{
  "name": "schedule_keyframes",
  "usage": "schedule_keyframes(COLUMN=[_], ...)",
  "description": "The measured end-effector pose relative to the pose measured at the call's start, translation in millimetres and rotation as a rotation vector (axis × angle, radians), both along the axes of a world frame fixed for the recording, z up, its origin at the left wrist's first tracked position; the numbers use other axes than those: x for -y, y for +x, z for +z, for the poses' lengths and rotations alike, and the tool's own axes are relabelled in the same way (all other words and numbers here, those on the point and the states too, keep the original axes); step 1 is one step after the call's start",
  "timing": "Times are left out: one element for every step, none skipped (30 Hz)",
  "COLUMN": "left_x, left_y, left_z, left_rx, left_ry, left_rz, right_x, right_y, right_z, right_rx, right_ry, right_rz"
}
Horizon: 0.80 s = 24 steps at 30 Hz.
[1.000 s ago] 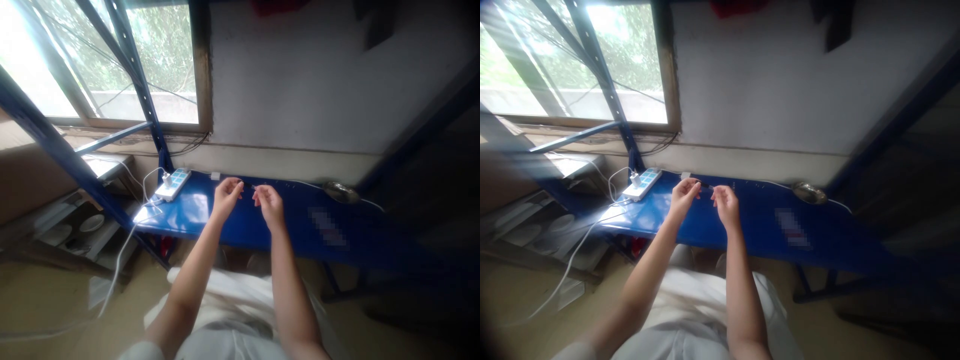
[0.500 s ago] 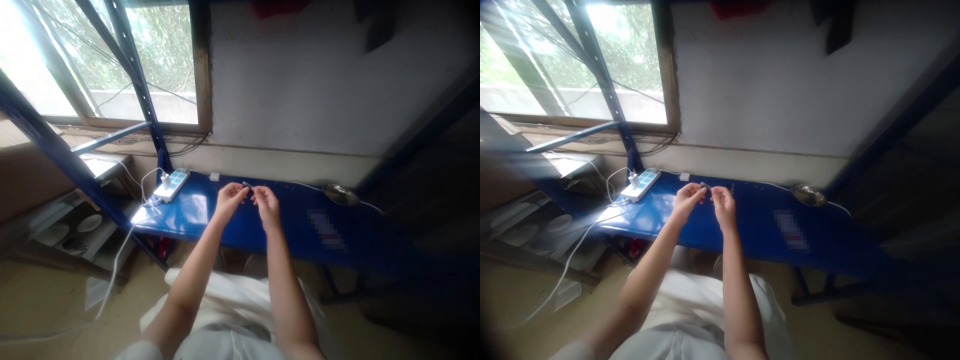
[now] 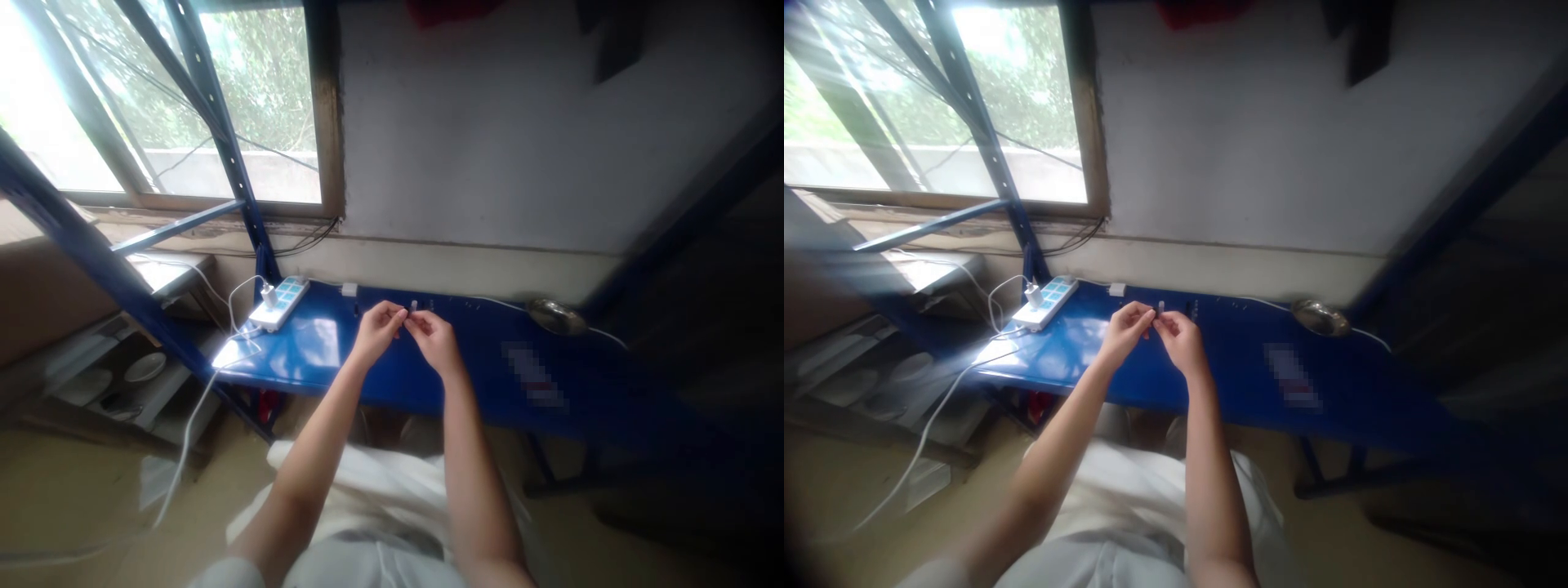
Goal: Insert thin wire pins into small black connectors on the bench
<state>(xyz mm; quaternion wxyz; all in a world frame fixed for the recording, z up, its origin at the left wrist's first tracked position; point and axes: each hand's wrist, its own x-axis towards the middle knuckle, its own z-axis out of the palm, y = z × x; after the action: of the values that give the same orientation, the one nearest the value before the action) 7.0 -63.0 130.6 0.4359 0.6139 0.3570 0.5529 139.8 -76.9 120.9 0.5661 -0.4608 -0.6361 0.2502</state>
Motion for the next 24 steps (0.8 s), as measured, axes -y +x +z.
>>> schedule_keyframes(left_x=[0,1,1,2,2,1,1,-1,-3,-6,-10,-14,-19,-24,-29,-33,-36,-38,-40,-40,-40,-39,-38,-38], left_y=[0,1,1,1,2,2,3,3,3,3,2,1,-1,-4,-7,-10,-14,-17,-20,-23,-25,-26,-27,-28], left_z=[0.3,0.7,1.0,1.1,0.9,0.3,-1.1,-3.3,-6.6,-11.1,-16.9,-24.0,-32.2,-41.5,-51.4,-61.6,-71.8,-81.5,-90.5,-98.6,-105.6,-111.6,-116.5,-120.4], left_rx=[-0.004,-0.007,-0.009,-0.010,-0.006,0.003,0.019,0.037,0.057,0.075,0.089,0.099,0.103,0.114,0.112,0.112,0.116,0.114,0.106,0.089,0.071,0.052,0.034,0.017], left_ry=[-0.001,-0.004,-0.006,-0.008,-0.010,-0.011,-0.014,-0.020,-0.026,-0.035,-0.047,-0.064,-0.089,-0.124,-0.167,-0.206,-0.241,-0.275,-0.302,-0.320,-0.329,-0.332,-0.331,-0.325], left_rz=[-0.013,-0.027,-0.037,-0.044,-0.046,-0.045,-0.042,-0.036,-0.025,-0.008,0.019,0.053,0.088,0.133,0.166,0.205,0.243,0.278,0.314,0.333,0.353,0.362,0.367,0.369], right_x=[0,0,0,0,-1,-2,-4,-6,-8,-11,-15,-19,-24,-29,-35,-40,-45,-50,-55,-59,-62,-64,-66,-68], right_y=[1,1,2,2,2,2,1,1,1,2,3,4,7,11,16,21,27,33,40,46,51,55,59,61], right_z=[0.2,0.3,0.2,-0.1,-0.5,-1.0,-1.6,-2.1,-2.7,-3.2,-3.9,-4.9,-6.4,-8.6,-11.8,-16.0,-21.4,-27.8,-35.3,-43.5,-52.3,-61.4,-70.2,-78.7], right_rx=[-0.003,-0.005,-0.004,-0.005,-0.008,-0.014,-0.027,-0.045,-0.065,-0.087,-0.110,-0.129,-0.142,-0.149,-0.146,-0.135,-0.108,-0.065,-0.021,0.028,0.071,0.108,0.135,0.162], right_ry=[-0.021,-0.035,-0.043,-0.047,-0.050,-0.053,-0.053,-0.049,-0.044,-0.037,-0.029,-0.018,-0.008,0.001,0.006,0.002,-0.010,-0.028,-0.042,-0.056,-0.073,-0.097,-0.121,-0.148], right_rz=[0.021,0.038,0.052,0.062,0.070,0.073,0.069,0.055,0.031,-0.004,-0.046,-0.090,-0.129,-0.165,-0.188,-0.211,-0.231,-0.258,-0.290,-0.323,-0.358,-0.381,-0.397,-0.397])
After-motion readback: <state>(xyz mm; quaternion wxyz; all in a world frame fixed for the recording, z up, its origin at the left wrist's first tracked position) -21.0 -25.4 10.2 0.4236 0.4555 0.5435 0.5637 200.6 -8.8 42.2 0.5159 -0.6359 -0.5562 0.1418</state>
